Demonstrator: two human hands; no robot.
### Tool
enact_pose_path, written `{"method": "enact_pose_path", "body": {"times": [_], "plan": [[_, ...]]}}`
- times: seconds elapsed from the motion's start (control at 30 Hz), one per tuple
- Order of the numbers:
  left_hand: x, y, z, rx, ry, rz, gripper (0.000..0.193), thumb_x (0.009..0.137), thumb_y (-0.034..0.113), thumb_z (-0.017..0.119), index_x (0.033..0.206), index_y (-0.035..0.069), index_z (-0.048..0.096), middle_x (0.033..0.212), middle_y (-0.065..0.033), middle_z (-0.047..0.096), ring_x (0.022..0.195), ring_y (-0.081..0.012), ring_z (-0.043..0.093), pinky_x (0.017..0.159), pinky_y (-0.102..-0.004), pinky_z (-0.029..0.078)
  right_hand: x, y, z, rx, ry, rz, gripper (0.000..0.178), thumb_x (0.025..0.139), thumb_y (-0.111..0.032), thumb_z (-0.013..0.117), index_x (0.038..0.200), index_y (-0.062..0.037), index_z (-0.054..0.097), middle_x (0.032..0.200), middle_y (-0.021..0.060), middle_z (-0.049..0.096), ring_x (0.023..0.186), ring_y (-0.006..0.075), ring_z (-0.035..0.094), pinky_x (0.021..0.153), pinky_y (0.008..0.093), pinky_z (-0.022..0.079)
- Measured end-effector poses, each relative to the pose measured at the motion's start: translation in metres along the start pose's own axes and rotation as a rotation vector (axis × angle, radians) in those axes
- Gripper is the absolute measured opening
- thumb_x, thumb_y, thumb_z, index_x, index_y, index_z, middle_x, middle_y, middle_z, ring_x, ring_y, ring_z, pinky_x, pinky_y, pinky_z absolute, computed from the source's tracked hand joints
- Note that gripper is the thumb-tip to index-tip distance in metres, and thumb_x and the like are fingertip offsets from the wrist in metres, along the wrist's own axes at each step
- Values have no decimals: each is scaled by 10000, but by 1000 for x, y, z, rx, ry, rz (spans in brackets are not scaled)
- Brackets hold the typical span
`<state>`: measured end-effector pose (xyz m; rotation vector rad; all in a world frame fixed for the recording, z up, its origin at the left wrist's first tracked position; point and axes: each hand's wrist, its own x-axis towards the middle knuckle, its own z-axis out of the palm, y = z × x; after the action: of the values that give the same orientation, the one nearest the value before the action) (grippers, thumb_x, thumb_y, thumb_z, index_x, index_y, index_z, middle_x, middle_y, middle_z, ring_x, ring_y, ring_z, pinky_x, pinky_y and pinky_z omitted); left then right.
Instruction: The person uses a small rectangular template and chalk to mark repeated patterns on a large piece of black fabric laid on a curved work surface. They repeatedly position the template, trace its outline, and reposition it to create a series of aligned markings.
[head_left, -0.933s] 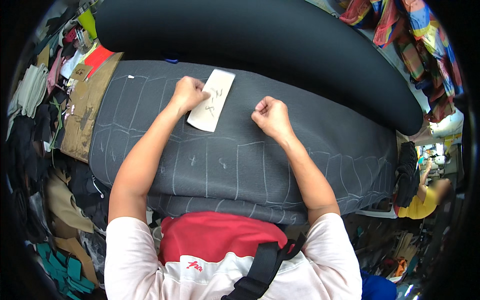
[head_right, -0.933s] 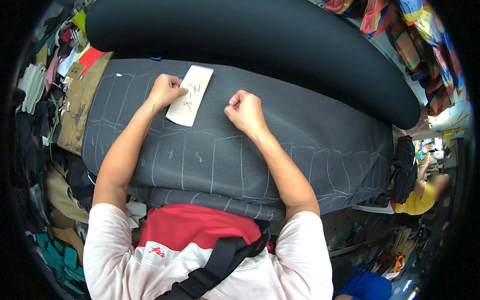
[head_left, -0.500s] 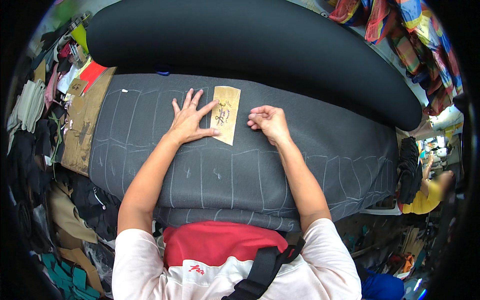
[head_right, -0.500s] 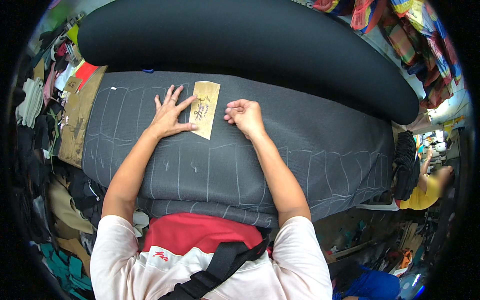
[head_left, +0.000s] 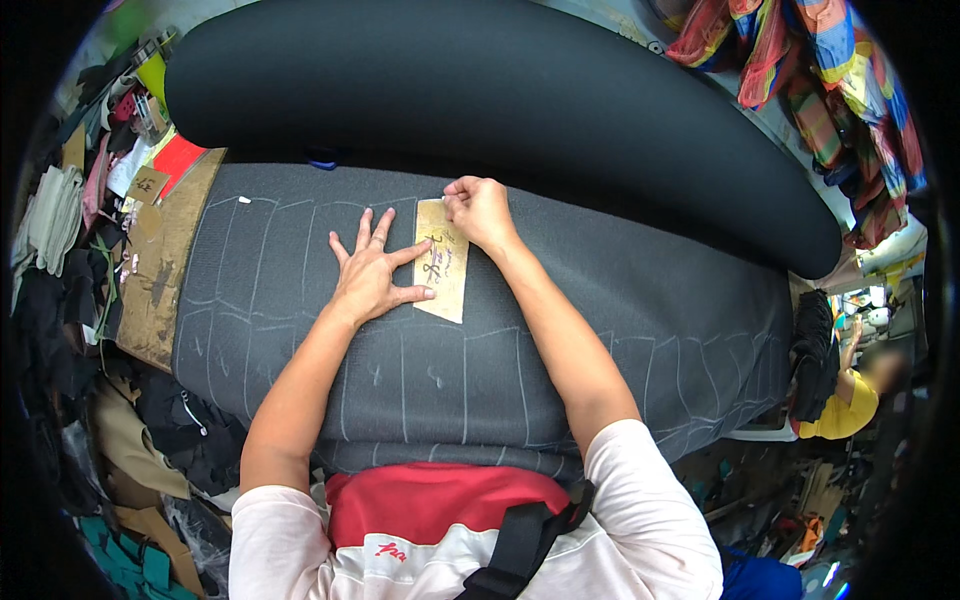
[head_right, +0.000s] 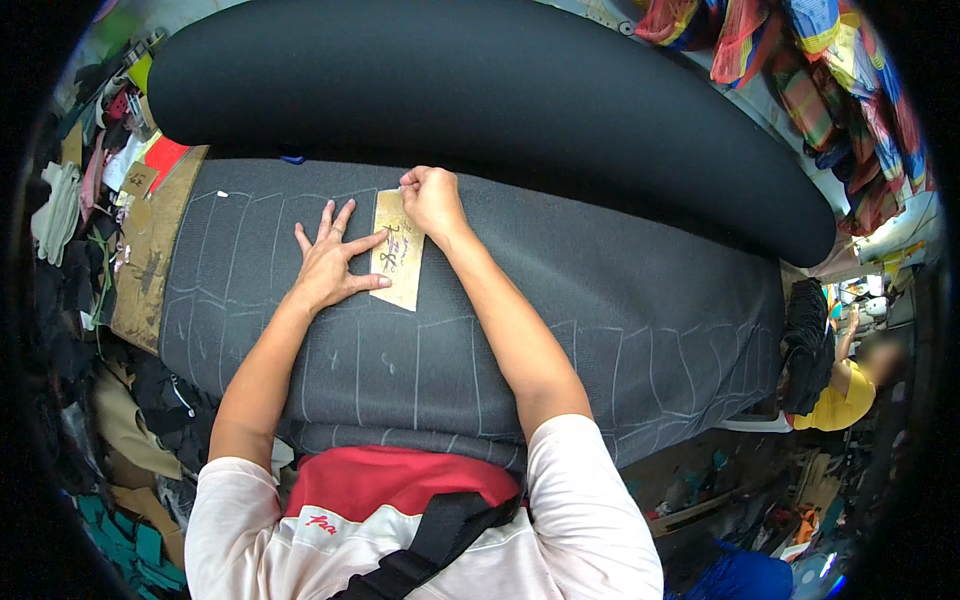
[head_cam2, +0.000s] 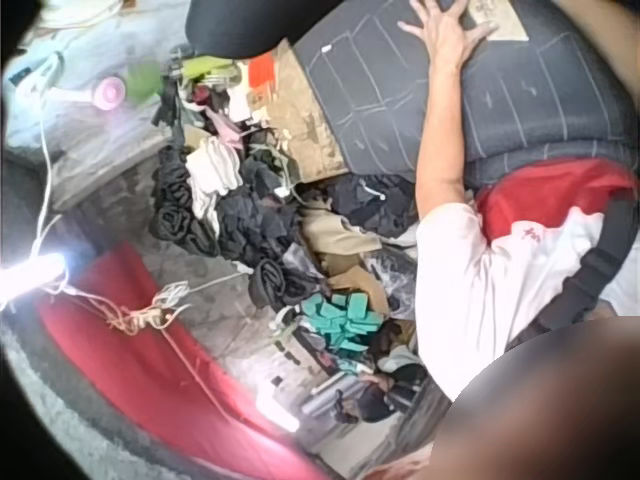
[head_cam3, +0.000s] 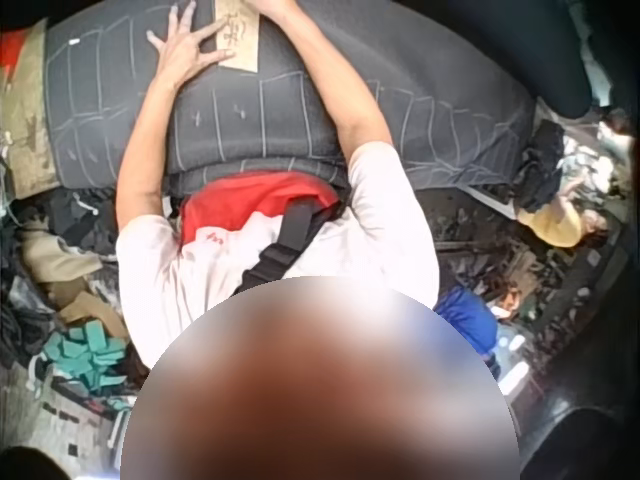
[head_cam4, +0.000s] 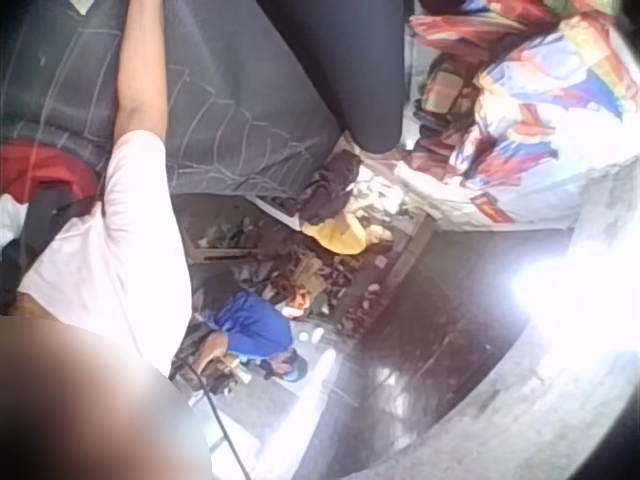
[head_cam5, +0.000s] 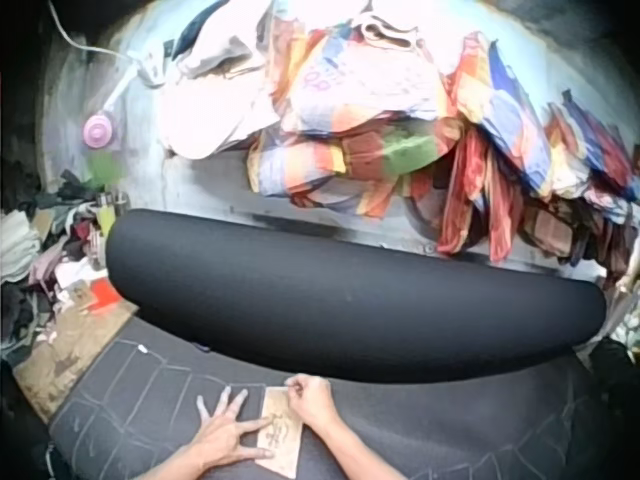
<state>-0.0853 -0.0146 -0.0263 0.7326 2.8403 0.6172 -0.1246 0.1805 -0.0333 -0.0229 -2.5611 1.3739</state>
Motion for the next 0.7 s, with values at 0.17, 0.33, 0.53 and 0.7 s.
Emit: {"method": "enact_pose_path", "body": {"times": [0.17, 0.33, 0.53, 0.7], "plan": [[-1, 4, -4, 4, 5, -11, 784, 423, 575, 796, 1157, 360, 625, 1478, -157, 264, 1400, -353, 99, 1029, -710, 19, 17, -11, 9, -339, -38, -180, 122, 774, -96, 608, 819, -5, 676, 810, 186, 656, 778, 311, 655, 722, 397, 505], [0, 6, -5, 3, 10, -22, 794, 406, 573, 801, 1149, 349, 633, 1474, -152, 275, 1397, -354, 110, 1027, -711, 27, 28, -38, 22, -614, -217, 59, 151, 751, -163, 638, 822, -48, 707, 844, 162, 675, 864, 316, 651, 776, 402, 511], [0, 5, -4, -2, 9, -24, 752, 452, 585, 792, 1151, 367, 626, 1477, -149, 274, 1402, -345, 101, 1030, -704, 10, 37, -52, -7, -803, -281, 396, 232, 699, -172, 698, 896, -52, 714, 948, 147, 682, 960, 275, 647, 798, 355, 517], [1, 6, -4, -22, 23, -30, 787, 409, 537, 824, 1147, 337, 638, 1480, -146, 272, 1402, -342, 105, 1036, -700, 22, 22, -43, -27, -728, -194, 502, 232, 700, -159, 693, 881, -15, 705, 945, 174, 675, 958, 299, 644, 805, 363, 513]]}}
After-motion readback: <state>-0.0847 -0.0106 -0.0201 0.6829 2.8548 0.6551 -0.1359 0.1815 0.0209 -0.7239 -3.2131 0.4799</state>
